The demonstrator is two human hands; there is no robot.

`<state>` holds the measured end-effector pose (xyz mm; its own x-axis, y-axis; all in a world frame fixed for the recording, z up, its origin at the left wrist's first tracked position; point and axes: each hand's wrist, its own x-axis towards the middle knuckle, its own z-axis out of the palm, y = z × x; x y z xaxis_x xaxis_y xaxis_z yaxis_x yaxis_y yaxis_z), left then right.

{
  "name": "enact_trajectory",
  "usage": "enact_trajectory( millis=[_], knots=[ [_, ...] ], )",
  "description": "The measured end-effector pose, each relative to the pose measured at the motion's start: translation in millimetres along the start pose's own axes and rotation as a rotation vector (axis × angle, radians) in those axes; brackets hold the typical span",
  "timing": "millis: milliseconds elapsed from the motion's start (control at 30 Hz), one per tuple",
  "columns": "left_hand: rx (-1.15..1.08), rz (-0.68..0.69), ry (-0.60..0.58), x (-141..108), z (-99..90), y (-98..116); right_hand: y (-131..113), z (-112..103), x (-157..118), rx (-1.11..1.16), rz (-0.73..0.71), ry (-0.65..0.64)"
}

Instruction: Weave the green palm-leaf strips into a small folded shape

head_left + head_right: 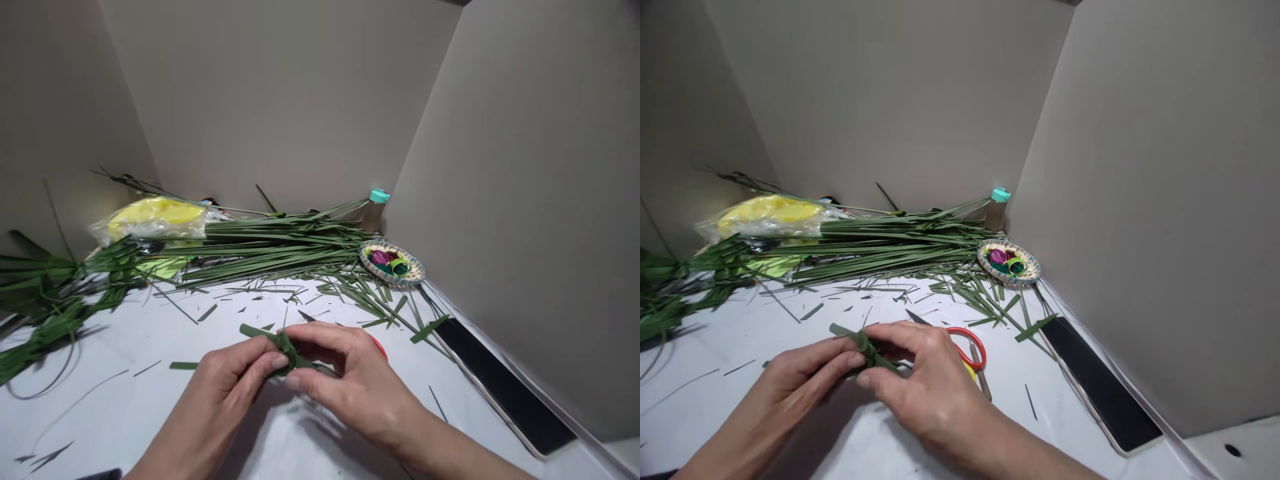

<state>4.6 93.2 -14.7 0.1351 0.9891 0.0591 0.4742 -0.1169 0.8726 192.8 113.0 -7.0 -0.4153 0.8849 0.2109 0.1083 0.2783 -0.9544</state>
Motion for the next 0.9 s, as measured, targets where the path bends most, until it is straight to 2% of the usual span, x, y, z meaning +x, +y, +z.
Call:
enact_trajectory(
  millis=[200, 367, 567, 633, 800, 900],
  knots=[
    [0.059, 0.013, -0.024, -9, 6.1, 9, 8, -1, -4, 0.016, 0.078, 0.088],
    [0.141, -0.007, -0.068, -1, 4.0, 0, 11, -8, -1, -0.021, 0.171, 0.135],
    [0.171, -0.033, 0.055, 4, -5.7, -9, 11, -17, 3, -0.018, 0.193, 0.13],
    [0.109, -0.038, 0.001, 4, -4.0, -8, 10, -16, 2, -0.014, 0.177, 0.102],
    [-0.114, -0.117, -0.333, 9, 4.4, -7, 8, -12, -6, -0.066, 0.119, 0.046],
    [-0.256, -0.202, -0.38, 12, 4.7, -6, 7, -13, -8, -0.11, 0.077, 0.035]
  ],
)
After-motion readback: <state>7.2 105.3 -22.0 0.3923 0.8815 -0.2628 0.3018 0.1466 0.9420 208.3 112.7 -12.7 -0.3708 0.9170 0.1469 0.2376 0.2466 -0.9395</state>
